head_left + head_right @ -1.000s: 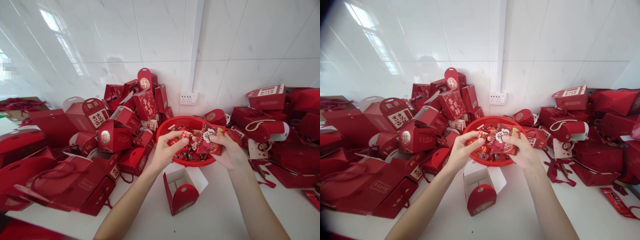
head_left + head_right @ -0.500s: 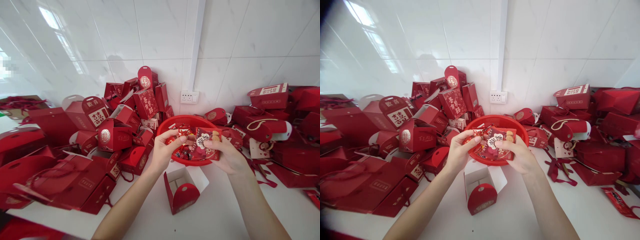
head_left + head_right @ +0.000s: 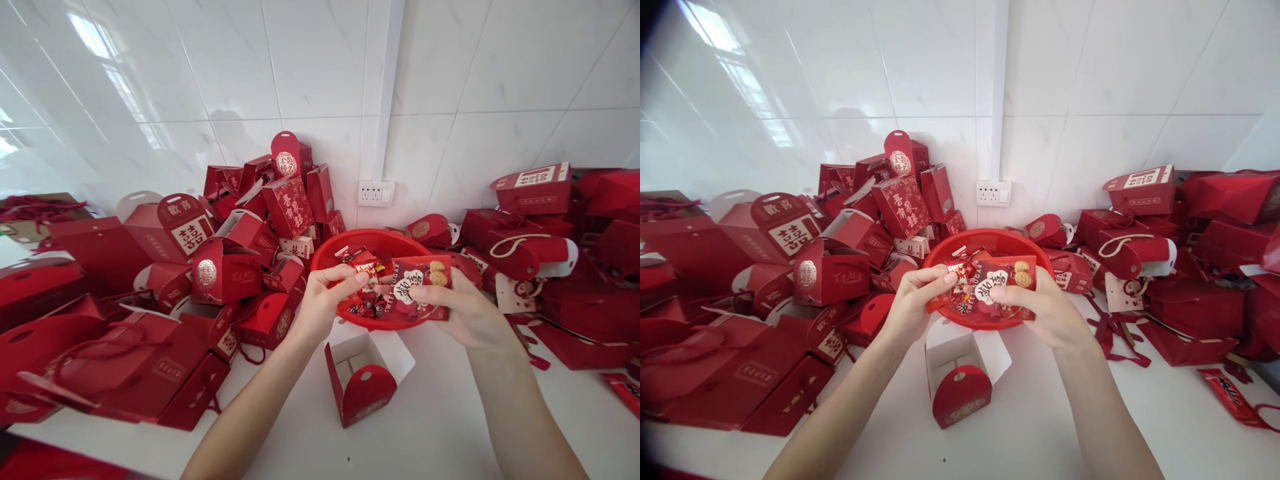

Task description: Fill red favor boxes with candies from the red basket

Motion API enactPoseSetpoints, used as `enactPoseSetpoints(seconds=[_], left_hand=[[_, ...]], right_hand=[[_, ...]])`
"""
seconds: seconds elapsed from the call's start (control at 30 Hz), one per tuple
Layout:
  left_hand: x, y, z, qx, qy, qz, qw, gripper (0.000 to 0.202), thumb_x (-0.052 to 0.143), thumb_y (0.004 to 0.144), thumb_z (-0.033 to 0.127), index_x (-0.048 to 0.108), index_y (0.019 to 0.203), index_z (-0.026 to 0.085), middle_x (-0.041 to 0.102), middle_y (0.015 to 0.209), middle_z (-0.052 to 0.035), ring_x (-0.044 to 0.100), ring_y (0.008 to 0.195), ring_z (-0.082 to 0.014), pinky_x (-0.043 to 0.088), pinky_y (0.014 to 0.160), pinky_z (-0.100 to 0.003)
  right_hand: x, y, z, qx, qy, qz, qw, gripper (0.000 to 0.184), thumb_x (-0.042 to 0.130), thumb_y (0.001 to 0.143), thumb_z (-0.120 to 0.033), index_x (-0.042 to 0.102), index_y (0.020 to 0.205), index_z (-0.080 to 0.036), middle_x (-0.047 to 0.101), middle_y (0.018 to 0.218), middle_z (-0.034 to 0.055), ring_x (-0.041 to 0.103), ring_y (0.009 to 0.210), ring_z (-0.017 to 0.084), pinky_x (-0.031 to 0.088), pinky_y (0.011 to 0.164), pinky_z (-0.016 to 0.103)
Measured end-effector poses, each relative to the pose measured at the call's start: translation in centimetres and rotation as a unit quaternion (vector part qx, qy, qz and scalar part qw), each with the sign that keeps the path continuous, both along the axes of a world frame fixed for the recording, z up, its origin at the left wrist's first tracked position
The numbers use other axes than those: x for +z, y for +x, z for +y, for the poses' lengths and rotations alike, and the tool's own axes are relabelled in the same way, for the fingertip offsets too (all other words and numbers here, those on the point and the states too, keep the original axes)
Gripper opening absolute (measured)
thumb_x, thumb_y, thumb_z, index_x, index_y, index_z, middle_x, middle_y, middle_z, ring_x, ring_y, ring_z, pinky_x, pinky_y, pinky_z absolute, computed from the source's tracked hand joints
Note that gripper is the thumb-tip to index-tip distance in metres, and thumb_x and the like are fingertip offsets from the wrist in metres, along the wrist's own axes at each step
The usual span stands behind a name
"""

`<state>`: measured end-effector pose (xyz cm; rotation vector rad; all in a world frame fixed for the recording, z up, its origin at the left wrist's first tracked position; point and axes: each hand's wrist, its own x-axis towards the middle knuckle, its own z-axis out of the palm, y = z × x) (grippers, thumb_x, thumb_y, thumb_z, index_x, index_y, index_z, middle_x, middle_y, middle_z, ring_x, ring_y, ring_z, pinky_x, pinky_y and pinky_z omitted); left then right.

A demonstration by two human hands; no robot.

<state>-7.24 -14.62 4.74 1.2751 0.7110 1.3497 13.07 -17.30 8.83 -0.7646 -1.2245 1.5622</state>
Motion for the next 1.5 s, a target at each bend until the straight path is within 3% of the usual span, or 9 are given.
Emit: enactPoseSetpoints(seconds=[0.07, 0.23, 0.33, 0.5, 0.77, 0.93, 1.2, 1.4, 1.5], left_hand=[[0.2, -0.2, 0.0, -0.008, -0.003, 0.019, 1.000, 0.030, 0.085, 0.074, 0.040, 0.071, 0.063, 0.015, 0.065, 0.066, -0.0015, 0.058, 0.065, -0.0134, 0.047, 0.067, -0.027], [1.8, -0.6, -0.7, -0.017, 0.031, 0.069, 0.997, 0.025, 0.084, 0.074, 0.038, 0.082, 0.089, 0.019, 0.076, 0.092, -0.0068, 0.067, 0.083, -0.0202, 0.052, 0.079, -0.031], [2.3, -0.7, -1.1, -0.028, 0.057, 0.103, 0.993, 0.021, 0.080, 0.079, 0.038, 0.081, 0.079, 0.017, 0.073, 0.085, -0.0064, 0.064, 0.077, -0.0183, 0.051, 0.077, -0.030], [1.6, -0.2, -1.0, -0.025, 0.024, 0.052, 0.998, 0.021, 0.081, 0.079, 0.039, 0.080, 0.076, 0.018, 0.070, 0.079, -0.0039, 0.059, 0.070, -0.0150, 0.049, 0.072, -0.028], [0.5, 0.6, -0.8, -0.007, 0.000, 0.005, 1.000, 0.024, 0.079, 0.080, 0.036, 0.076, 0.066, 0.016, 0.062, 0.067, -0.0010, 0.051, 0.063, -0.0116, 0.044, 0.065, -0.025], [0.8, 0.7, -1.0, 0.054, 0.072, 0.084, 0.992, 0.017, 0.079, 0.080, 0.034, 0.080, 0.077, 0.017, 0.073, 0.079, -0.0048, 0.063, 0.077, -0.0176, 0.049, 0.075, -0.028], [0.3, 0.7, -1.0, 0.154, 0.100, 0.048, 0.982, 0.020, 0.077, 0.083, 0.039, 0.083, 0.086, 0.019, 0.076, 0.087, -0.0048, 0.066, 0.086, -0.0201, 0.052, 0.084, -0.030], [0.3, 0.3, -0.8, 0.033, -0.016, -0.005, 0.999, 0.027, 0.083, 0.076, 0.042, 0.082, 0.083, 0.016, 0.075, 0.078, -0.0064, 0.066, 0.070, -0.0173, 0.053, 0.071, -0.028], [0.5, 0.3, -0.6, 0.012, -0.052, -0.010, 0.999, 0.031, 0.085, 0.072, 0.043, 0.083, 0.083, 0.015, 0.073, 0.071, -0.0065, 0.064, 0.064, -0.0166, 0.053, 0.065, -0.029]], right_hand=[[0.1, 0.4, -0.2, -0.014, 0.005, -0.029, 0.999, 0.035, 0.090, 0.066, -0.029, 0.077, 0.098, -0.023, 0.081, 0.099, 0.0057, 0.077, 0.098, 0.029, 0.063, 0.088, 0.040], [0.3, 1.0, -0.7, 0.001, 0.029, -0.091, 0.995, 0.036, 0.089, 0.070, -0.030, 0.077, 0.104, -0.023, 0.081, 0.097, 0.0054, 0.077, 0.093, 0.027, 0.063, 0.083, 0.039], [0.4, 1.0, -0.9, 0.036, 0.050, -0.110, 0.992, 0.037, 0.085, 0.076, -0.030, 0.077, 0.110, -0.021, 0.080, 0.103, 0.0072, 0.076, 0.097, 0.028, 0.062, 0.086, 0.040], [0.3, 1.1, -1.1, 0.013, 0.070, -0.123, 0.990, 0.041, 0.084, 0.078, -0.031, 0.075, 0.118, -0.022, 0.079, 0.111, 0.0081, 0.074, 0.103, 0.028, 0.060, 0.090, 0.041], [0.4, 1.5, -1.1, -0.024, 0.064, -0.096, 0.993, 0.039, 0.088, 0.072, -0.029, 0.076, 0.109, -0.022, 0.081, 0.104, 0.0067, 0.076, 0.100, 0.029, 0.063, 0.086, 0.039], [0.5, 1.9, -0.6, -0.038, 0.055, -0.064, 0.996, 0.037, 0.089, 0.069, -0.028, 0.077, 0.103, -0.021, 0.081, 0.097, 0.0064, 0.077, 0.096, 0.029, 0.064, 0.085, 0.042], [0.4, 0.8, 0.0, -0.040, -0.002, -0.022, 0.999, 0.039, 0.092, 0.060, -0.030, 0.076, 0.095, -0.024, 0.082, 0.097, 0.0063, 0.077, 0.098, 0.032, 0.064, 0.086, 0.046], [0.1, 0.8, 0.2, -0.036, -0.021, -0.005, 0.999, 0.035, 0.090, 0.063, -0.028, 0.077, 0.095, -0.027, 0.082, 0.102, 0.0046, 0.076, 0.103, 0.032, 0.065, 0.084, 0.042], [0.3, 0.9, 0.3, -0.039, -0.023, -0.009, 0.999, 0.035, 0.090, 0.062, -0.028, 0.077, 0.095, -0.026, 0.082, 0.103, 0.0054, 0.076, 0.103, 0.033, 0.065, 0.084, 0.043]])
